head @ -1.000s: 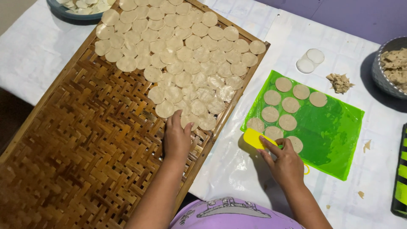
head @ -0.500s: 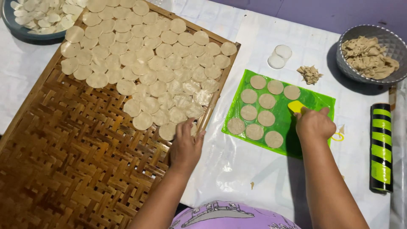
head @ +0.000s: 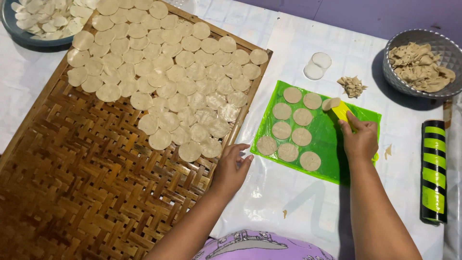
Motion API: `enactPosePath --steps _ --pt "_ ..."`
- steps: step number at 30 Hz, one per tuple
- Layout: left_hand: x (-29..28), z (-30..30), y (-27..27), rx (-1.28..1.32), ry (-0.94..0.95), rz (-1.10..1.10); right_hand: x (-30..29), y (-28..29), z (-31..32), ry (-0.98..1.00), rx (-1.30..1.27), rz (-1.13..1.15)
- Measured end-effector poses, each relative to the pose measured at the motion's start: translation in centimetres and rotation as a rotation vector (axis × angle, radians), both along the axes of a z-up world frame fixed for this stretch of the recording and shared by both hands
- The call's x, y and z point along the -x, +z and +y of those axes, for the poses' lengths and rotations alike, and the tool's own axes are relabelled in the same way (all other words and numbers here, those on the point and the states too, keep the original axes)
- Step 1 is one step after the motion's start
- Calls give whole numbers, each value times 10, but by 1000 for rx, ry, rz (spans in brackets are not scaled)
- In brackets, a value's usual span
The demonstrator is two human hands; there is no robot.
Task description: The recorder uses a circular mold to cut dough into small circles, then places them onto a large woven tray, and also uses a rolling pin to flatten new dough sections.
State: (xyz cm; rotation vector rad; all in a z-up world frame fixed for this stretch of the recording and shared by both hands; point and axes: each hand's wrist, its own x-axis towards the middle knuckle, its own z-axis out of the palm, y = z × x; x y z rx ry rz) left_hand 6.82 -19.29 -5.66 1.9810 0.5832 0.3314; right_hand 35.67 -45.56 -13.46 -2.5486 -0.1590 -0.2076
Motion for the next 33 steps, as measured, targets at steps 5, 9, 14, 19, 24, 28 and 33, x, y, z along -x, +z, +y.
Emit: enactPosePath --steps 5,9,14,19,24,28,33 --pt "-22 -5 -35 578 79 -8 36 13 17 213 -217 -66" --pt "-29 0 -13 1148 114 -89 94 37 50 526 -306 -74" --pt "-22 19 -35 1241 185 -118 155 69 78 679 -190 27" --pt "3 29 -49 683 323 -104 184 76 93 730 260 -154" --pt "49 38 4 -70 288 -125 192 67 101 718 408 -3" --pt "78 71 -4 -187 330 -95 194 69 97 691 438 39" --pt "100 101 3 -400 513 -19 195 68 93 684 423 75"
